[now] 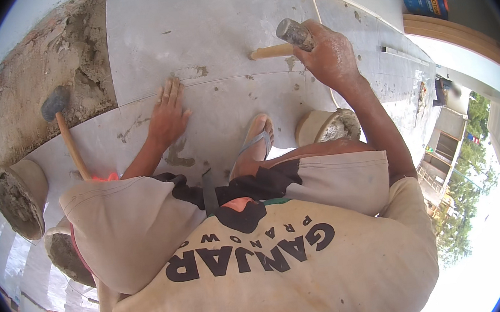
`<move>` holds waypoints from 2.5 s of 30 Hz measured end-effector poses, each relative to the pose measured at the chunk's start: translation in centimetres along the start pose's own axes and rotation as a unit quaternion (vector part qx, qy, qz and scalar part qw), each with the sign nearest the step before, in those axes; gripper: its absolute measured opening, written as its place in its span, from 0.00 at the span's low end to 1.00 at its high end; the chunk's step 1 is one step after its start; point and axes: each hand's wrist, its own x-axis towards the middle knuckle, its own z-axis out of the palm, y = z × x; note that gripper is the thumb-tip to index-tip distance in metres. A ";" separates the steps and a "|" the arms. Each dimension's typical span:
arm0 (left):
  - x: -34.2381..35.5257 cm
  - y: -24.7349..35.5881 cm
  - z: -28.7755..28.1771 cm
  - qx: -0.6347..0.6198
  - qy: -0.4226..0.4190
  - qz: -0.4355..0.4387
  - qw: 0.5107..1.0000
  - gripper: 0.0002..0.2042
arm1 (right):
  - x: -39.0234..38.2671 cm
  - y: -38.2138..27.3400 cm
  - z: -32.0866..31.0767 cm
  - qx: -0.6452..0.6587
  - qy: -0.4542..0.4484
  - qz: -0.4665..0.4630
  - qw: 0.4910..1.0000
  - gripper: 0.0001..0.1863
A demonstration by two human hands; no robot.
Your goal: The person is laying floor tiles in a room under construction. They use a hammer to tap tiles into place, apply cement with a trowel, and clean excess cement with a cloth. The person also uses a bucket to transport cement and a level to ensure tiles are even.
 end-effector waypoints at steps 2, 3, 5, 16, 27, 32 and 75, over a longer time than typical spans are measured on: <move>0.1 0.0 0.1 0.006 -0.005 -0.003 1.000 0.37 | -0.1 1.1 -0.4 0.010 -0.003 0.029 1.000 0.19; 0.2 -0.2 0.1 0.013 -0.002 0.001 1.000 0.37 | -0.2 1.8 -0.7 0.014 -0.006 0.043 0.999 0.19; 0.1 0.0 0.2 0.014 -0.001 0.001 1.000 0.37 | -1.1 2.3 -1.6 0.057 0.014 0.106 0.993 0.20; 0.6 0.3 0.1 -0.001 -0.013 0.001 1.000 0.36 | -3.0 7.3 0.4 0.065 0.073 0.160 0.982 0.18; 1.2 0.9 -0.5 0.005 -0.058 -0.003 0.998 0.36 | -3.6 10.1 1.6 0.059 0.064 0.181 0.980 0.19; 4.9 -1.7 -3.0 -0.014 -0.156 0.041 0.987 0.35 | -2.6 9.8 1.3 0.052 0.065 0.158 0.984 0.19; 28.1 4.9 -1.6 0.147 -0.230 0.010 0.962 0.61 | 10.2 15.8 1.2 -0.022 0.176 0.141 0.974 0.19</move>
